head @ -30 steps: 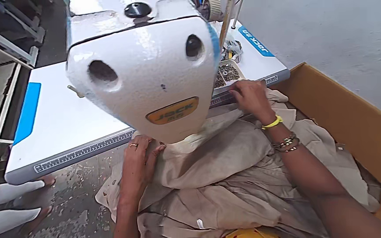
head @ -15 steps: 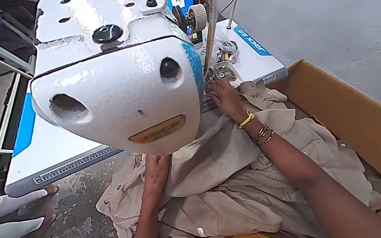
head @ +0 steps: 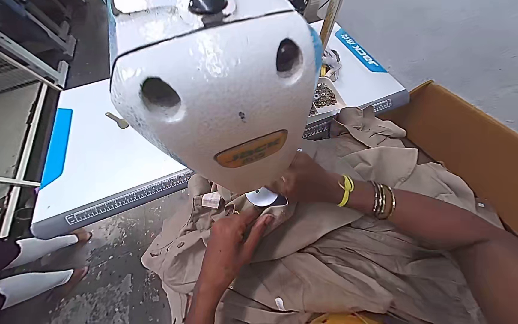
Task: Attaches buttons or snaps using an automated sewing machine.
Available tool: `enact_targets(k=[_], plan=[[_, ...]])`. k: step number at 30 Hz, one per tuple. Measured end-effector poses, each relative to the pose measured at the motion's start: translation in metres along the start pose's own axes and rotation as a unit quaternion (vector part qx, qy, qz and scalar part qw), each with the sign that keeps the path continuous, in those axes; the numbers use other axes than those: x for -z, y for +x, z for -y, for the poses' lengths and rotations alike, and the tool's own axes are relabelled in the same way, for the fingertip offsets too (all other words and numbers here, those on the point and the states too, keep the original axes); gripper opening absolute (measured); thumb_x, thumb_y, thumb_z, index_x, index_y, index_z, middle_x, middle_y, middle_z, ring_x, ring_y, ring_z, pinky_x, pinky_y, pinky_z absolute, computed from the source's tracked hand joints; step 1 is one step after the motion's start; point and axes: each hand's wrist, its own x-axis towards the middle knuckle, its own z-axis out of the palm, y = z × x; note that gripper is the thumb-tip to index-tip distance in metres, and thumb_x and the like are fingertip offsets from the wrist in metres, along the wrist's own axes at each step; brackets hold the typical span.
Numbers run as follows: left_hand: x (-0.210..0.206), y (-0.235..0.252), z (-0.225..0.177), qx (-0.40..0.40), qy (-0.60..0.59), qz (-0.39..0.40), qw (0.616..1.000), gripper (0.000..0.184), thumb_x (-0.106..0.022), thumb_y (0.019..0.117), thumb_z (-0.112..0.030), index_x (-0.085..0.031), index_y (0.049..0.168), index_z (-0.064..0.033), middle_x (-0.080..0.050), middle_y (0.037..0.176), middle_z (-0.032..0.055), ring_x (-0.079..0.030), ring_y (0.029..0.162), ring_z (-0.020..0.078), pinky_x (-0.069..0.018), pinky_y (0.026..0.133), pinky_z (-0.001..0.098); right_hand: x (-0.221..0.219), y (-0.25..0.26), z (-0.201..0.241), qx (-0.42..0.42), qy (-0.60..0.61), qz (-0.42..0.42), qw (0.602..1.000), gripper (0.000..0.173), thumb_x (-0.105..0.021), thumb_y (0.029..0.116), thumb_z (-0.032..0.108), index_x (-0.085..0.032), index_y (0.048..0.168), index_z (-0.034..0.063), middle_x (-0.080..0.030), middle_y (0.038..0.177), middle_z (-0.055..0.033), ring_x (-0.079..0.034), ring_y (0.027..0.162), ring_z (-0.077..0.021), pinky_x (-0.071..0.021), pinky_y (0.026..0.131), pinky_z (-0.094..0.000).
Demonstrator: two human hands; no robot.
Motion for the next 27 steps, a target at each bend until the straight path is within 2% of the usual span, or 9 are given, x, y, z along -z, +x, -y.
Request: enact_targets(k=[2,5,7,9,11,12,15,20,27], plan=[[0.0,-0.001,-0.001,0.008,-0.018,-0.023,1.0,0.039,-0.055,0.1033,-0.039,-0.075,0.093,-0.0069,-0.067,0.069,0.0,-0.057,0.059,-0.0004,-0.0469,0.057,0.0168,0.001,0.004,0.002,-0.043,0.012,0.014,0.999,0.015,-0.063,0.0917,0.007,-0.073,0.081,0.0073,-0.069,0.074,-0.0054,-0.069,0.077,-0.02,-0.0516,0.062,-0.0298],[0.009,-0.005,-0.003,0.001,-0.103,-0.056,0.993,0.032,-0.058,0.1039,-0.032,-0.074,0.1,-0.0052,-0.074,0.086,-0.0009,-0.064,0.077,-0.0074,-0.0518,0.073,0.0109,0.011,-0.006,0.011,-0.151,0.28,0.068,0.946,0.027,-0.053,0.1061,0.026,-0.065,0.098,0.0032,-0.07,0.089,-0.0081,-0.067,0.09,-0.0163,-0.0513,0.083,-0.0305],[0.031,-0.012,0.007,0.033,-0.103,-0.074,0.991,0.032,-0.058,0.1037,-0.035,-0.075,0.1,-0.0085,-0.075,0.094,-0.0056,-0.066,0.088,-0.0088,-0.0553,0.082,0.0128,0.012,-0.016,0.014,-0.182,0.352,0.089,0.914,0.028,-0.056,0.1055,0.03,-0.06,0.101,0.0032,-0.066,0.09,-0.0091,-0.063,0.09,-0.0171,-0.0443,0.093,-0.0367],[0.055,-0.019,0.031,0.086,-0.043,-0.105,0.99,0.036,-0.06,0.1019,-0.036,-0.074,0.096,-0.0033,-0.074,0.088,-0.004,-0.064,0.08,-0.0099,-0.0536,0.075,0.0118,0.009,-0.022,0.005,-0.261,0.289,0.074,0.918,0.023,-0.064,0.0993,0.027,-0.065,0.097,0.0042,-0.066,0.082,-0.0042,-0.063,0.081,-0.013,-0.0454,0.089,-0.0385],[0.066,-0.027,0.054,0.145,0.033,-0.118,0.982,0.041,-0.059,0.0998,-0.043,-0.074,0.095,-0.0052,-0.071,0.081,-0.0047,-0.059,0.07,-0.0114,-0.0483,0.066,0.0105,0.003,-0.017,-0.003,-0.349,0.263,0.073,0.897,0.025,-0.073,0.0924,0.03,-0.061,0.092,0.0081,-0.057,0.069,0.0023,-0.056,0.067,-0.0073,-0.043,0.074,-0.0333],[0.068,-0.031,0.061,0.161,0.056,-0.118,0.978,0.043,-0.058,0.0994,-0.045,-0.075,0.095,-0.0055,-0.071,0.08,-0.0032,-0.059,0.068,-0.0099,-0.0475,0.064,0.0124,0.001,-0.011,-0.003,-0.382,0.255,0.079,0.885,0.029,-0.077,0.0888,0.034,-0.06,0.09,0.0102,-0.057,0.068,0.0036,-0.057,0.064,-0.0056,-0.0454,0.065,-0.0287],[0.067,-0.042,0.067,0.183,0.071,-0.115,0.974,0.043,-0.058,0.0988,-0.045,-0.075,0.095,-0.0053,-0.071,0.081,-0.0008,-0.06,0.069,-0.0073,-0.0485,0.066,0.0149,0.0,0.007,0.002,-0.452,0.284,0.123,0.836,0.033,-0.081,0.086,0.034,-0.064,0.095,0.0067,-0.06,0.075,-0.0006,-0.057,0.07,-0.0104,-0.0444,0.063,-0.0328],[0.062,-0.034,0.06,0.187,0.07,-0.127,0.972,0.041,-0.059,0.0993,-0.045,-0.075,0.095,-0.0072,-0.07,0.08,-0.0035,-0.058,0.068,-0.0096,-0.0465,0.064,0.0133,0.007,-0.004,-0.01,-0.415,0.336,0.118,0.837,0.018,-0.074,0.0929,0.021,-0.06,0.097,0.0112,-0.055,0.068,0.008,-0.052,0.061,0.0025,-0.0432,0.057,-0.0171],[0.063,-0.005,0.055,0.131,0.154,-0.102,0.974,0.044,-0.055,0.1005,-0.044,-0.076,0.095,-0.005,-0.071,0.076,0.0068,-0.061,0.064,0.0056,-0.0465,0.061,0.0267,0.008,-0.025,-0.009,-0.429,0.264,0.067,0.861,0.01,-0.067,0.0947,0.018,-0.06,0.099,0.0116,-0.055,0.069,0.0059,-0.052,0.06,-0.0044,-0.042,0.058,-0.0279]])
